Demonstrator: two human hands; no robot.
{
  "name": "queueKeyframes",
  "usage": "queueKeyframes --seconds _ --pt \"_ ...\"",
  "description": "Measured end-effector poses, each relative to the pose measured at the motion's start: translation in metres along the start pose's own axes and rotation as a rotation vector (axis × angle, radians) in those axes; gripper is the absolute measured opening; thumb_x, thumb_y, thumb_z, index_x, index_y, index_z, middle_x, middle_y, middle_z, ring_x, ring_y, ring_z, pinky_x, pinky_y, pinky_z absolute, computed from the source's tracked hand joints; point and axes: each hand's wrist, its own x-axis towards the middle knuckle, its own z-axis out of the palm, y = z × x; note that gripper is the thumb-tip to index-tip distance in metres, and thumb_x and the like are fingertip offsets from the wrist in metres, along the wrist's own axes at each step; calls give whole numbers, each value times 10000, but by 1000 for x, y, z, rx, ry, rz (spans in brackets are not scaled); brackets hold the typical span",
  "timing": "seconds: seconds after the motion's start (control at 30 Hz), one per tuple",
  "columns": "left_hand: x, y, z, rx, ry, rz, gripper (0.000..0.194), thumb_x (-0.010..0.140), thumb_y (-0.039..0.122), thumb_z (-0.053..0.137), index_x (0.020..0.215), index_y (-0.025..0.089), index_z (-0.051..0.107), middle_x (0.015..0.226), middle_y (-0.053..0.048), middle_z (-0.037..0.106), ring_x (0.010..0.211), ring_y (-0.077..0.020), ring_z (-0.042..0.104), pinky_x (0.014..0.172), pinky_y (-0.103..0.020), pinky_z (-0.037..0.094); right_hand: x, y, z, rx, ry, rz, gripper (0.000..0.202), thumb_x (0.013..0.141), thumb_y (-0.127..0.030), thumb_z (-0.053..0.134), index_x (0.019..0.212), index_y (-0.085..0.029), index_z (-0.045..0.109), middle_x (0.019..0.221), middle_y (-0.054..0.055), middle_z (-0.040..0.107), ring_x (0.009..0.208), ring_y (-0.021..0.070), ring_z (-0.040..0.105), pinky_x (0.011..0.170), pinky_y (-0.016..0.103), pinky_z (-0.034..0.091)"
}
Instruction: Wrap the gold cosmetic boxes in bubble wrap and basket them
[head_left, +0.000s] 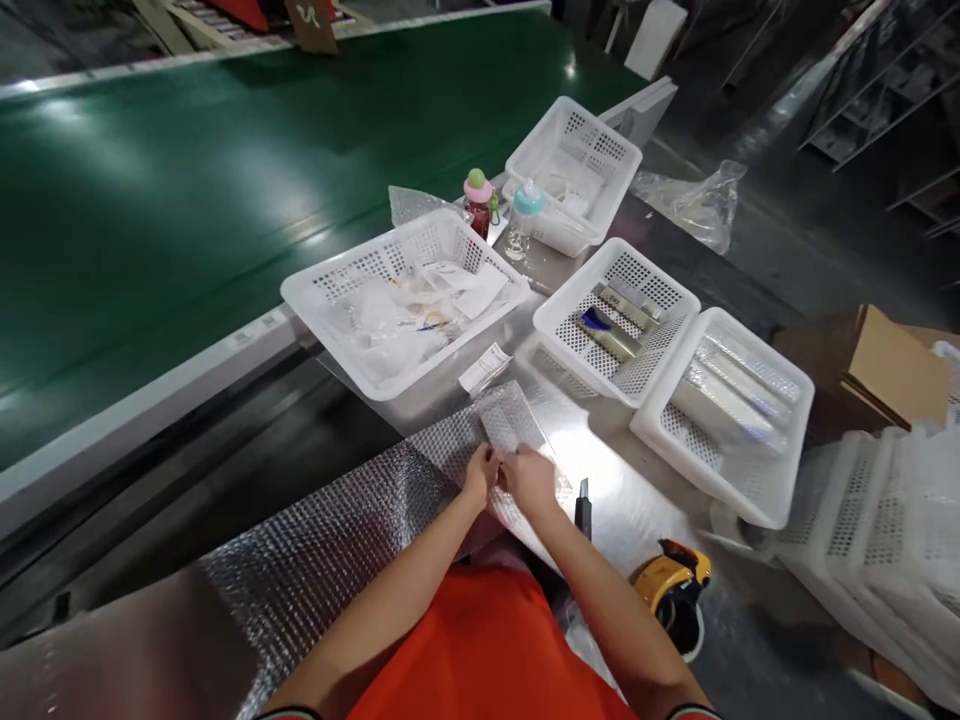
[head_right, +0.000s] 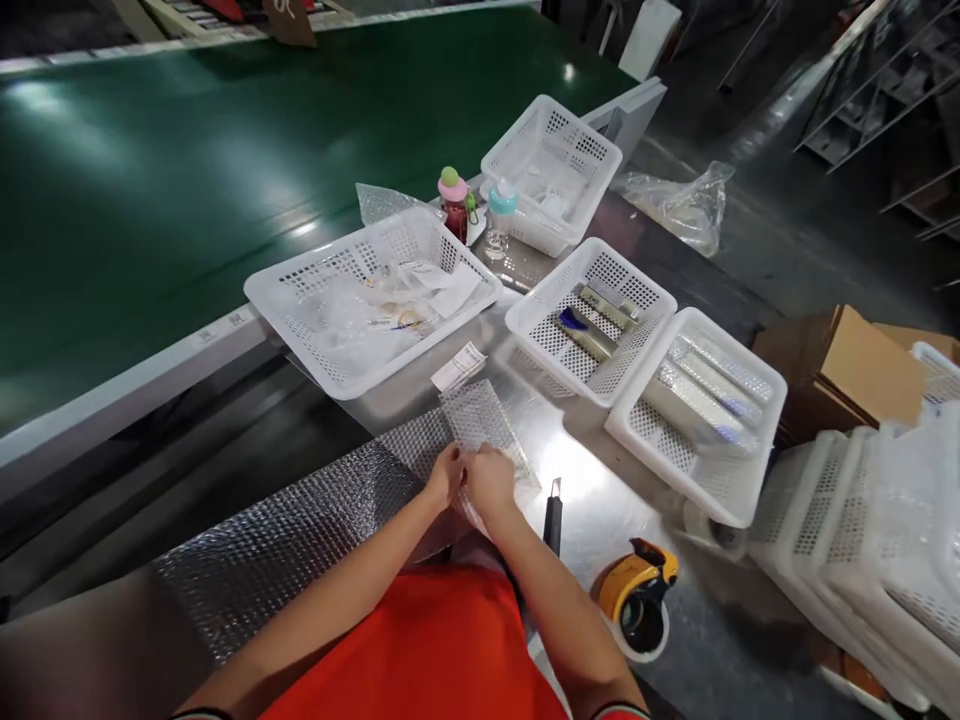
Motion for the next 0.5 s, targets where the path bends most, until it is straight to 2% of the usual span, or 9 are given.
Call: queueKeyframes --seconds 0.1,0.2,0.3,0.43,0.5 --pt "-5 2 -5 -71 -39 -3 378 653 501 760 744 189 567 642 22 592 652 -164 597 605 -266 456 1 -22 25 -20 -9 35 285 922 -99 466 998 -162 734 936 128 690 809 218 666 649 296 476" --pt "-10 3 -14 -123 -26 6 423 638 561 750 718 190 563 648 13 602 658 -162 592 632 -273 462 0 -27 41 -38 13 34 333 919 -46 414 1053 -127 708 1021 167 673 901 240 647 705 326 513" --pt "-12 4 -22 -134 1 33 424 690 604 684 724 197 572 698 1 616 691 -160 585 682 -282 465 -1 -32 58 -49 35 -1 364 920 -44 406 1158 -102 675 1068 190 656 968 261 616 754 360 532" --pt "-5 5 -23 -32 35 63 257 665 400 743 660 196 588 677 17 587 681 -145 542 696 -263 431 -8 -44 87 11 110 -17 437 887 -65 474 1300 -108 612 1111 184 647 1026 282 566 890 435 511" --pt "3 4 -21 39 62 53 200 659 300 734 594 199 575 622 23 558 655 -148 523 678 -262 413 -13 -43 95 81 145 -16 434 877 -84 490 1284 -142 627 1148 160 644 1068 278 543 949 440 483"
